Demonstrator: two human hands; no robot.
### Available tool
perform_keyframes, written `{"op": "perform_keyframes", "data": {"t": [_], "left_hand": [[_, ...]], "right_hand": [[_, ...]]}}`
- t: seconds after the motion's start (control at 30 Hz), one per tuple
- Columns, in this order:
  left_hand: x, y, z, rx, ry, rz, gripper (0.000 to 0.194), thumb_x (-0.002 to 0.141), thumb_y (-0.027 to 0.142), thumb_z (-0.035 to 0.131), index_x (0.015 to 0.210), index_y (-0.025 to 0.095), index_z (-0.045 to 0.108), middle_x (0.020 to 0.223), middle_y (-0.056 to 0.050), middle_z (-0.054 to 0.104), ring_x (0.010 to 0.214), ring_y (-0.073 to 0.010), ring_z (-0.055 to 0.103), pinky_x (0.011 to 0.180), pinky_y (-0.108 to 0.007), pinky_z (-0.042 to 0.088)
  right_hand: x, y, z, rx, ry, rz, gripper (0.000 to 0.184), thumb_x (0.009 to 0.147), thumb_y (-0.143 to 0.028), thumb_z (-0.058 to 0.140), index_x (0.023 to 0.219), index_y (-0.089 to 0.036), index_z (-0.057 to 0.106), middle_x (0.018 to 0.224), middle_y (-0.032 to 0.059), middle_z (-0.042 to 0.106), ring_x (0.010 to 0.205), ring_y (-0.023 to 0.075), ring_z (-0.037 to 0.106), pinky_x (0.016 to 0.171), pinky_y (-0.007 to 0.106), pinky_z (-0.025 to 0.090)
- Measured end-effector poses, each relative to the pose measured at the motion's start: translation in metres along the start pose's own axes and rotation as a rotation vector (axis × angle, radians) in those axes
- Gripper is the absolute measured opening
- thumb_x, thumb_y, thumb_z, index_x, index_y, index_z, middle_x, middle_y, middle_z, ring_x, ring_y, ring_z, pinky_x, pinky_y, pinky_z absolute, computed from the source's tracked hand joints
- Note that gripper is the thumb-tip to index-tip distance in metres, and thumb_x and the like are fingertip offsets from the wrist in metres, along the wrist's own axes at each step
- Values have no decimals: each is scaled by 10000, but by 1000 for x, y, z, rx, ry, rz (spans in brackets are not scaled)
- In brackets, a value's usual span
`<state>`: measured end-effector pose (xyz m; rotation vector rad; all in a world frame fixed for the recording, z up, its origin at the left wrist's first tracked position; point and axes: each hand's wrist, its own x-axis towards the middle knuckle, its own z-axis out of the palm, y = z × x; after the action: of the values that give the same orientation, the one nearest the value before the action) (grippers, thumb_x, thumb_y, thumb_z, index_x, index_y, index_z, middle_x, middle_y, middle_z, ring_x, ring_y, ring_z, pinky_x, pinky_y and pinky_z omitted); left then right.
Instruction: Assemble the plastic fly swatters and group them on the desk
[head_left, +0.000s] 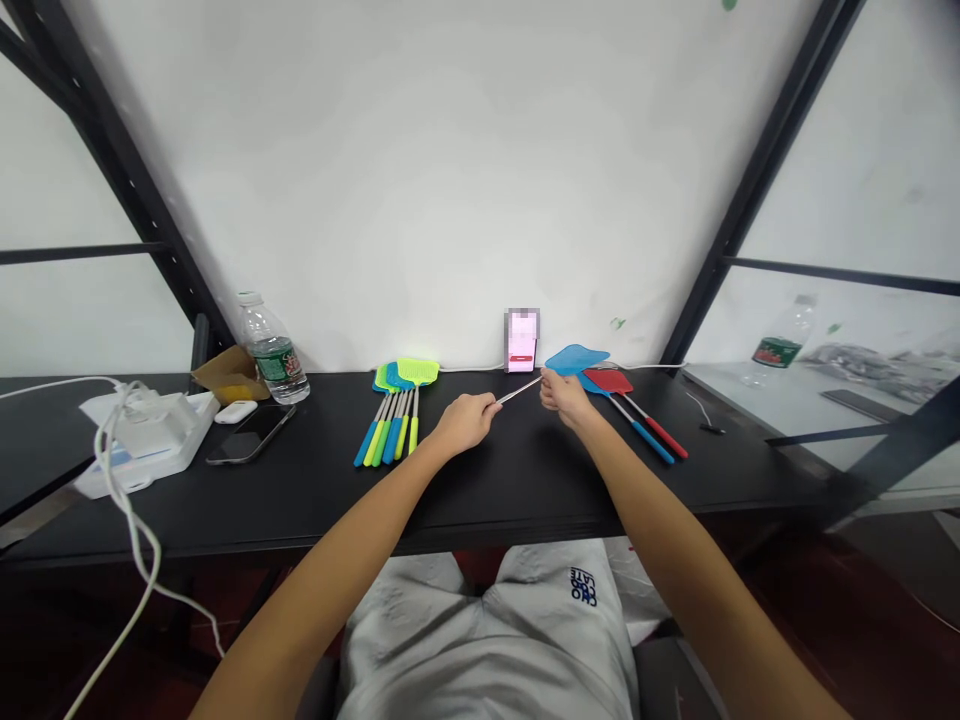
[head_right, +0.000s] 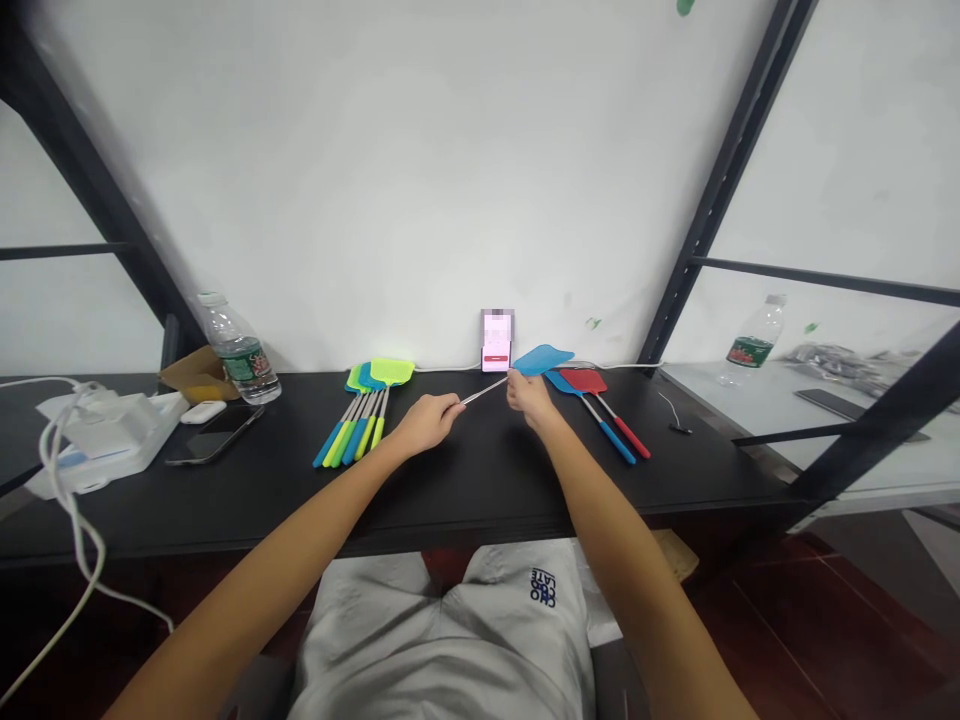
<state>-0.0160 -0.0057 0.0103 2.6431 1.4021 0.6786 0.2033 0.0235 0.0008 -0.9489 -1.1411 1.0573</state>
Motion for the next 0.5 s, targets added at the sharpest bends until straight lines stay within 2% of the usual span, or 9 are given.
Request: {"op": "perform_keyframes", "data": {"t": [0.1, 0.2, 0.37, 0.5], "left_hand": [[-1, -1, 1, -5, -24, 8, 362, 993, 416, 355, 916, 225, 653, 851, -63, 699, 797, -207, 639, 677, -273, 394], [-2, -1, 4, -22, -38, 10, 363, 992, 422, 352, 906, 218, 640, 842, -60, 689, 780, -202, 630, 668, -271, 393], [-2, -4, 6, -14, -40, -15, 337, 979, 419, 385, 900, 209, 636, 854, -64, 685, 826, -207, 630, 719, -279, 420], [-2, -4, 6, 4, -53, -22, 304, 978, 385, 397, 911, 205, 632, 905, -77, 689, 866, -215, 637, 735, -282, 431]], "right_hand": [[4, -5, -16, -23, -22, 33, 450, 791, -383, 643, 582, -240, 271, 465, -108, 195, 367, 30, 169, 365, 193, 86], [4, -7, -22, -43, -7, 64, 427, 782, -371, 640, 580, -235, 290, 466, -101, 215, 368, 32, 185, 362, 194, 91], [6, -7, -21, -61, 167, 70, 367, 832, -369, 583, 586, -220, 354, 448, -90, 246, 352, 41, 234, 347, 190, 130], [10, -4, -26, -89, 314, 92, 343, 882, -403, 528, 621, -202, 432, 455, -52, 366, 346, 51, 299, 330, 186, 170]]}}
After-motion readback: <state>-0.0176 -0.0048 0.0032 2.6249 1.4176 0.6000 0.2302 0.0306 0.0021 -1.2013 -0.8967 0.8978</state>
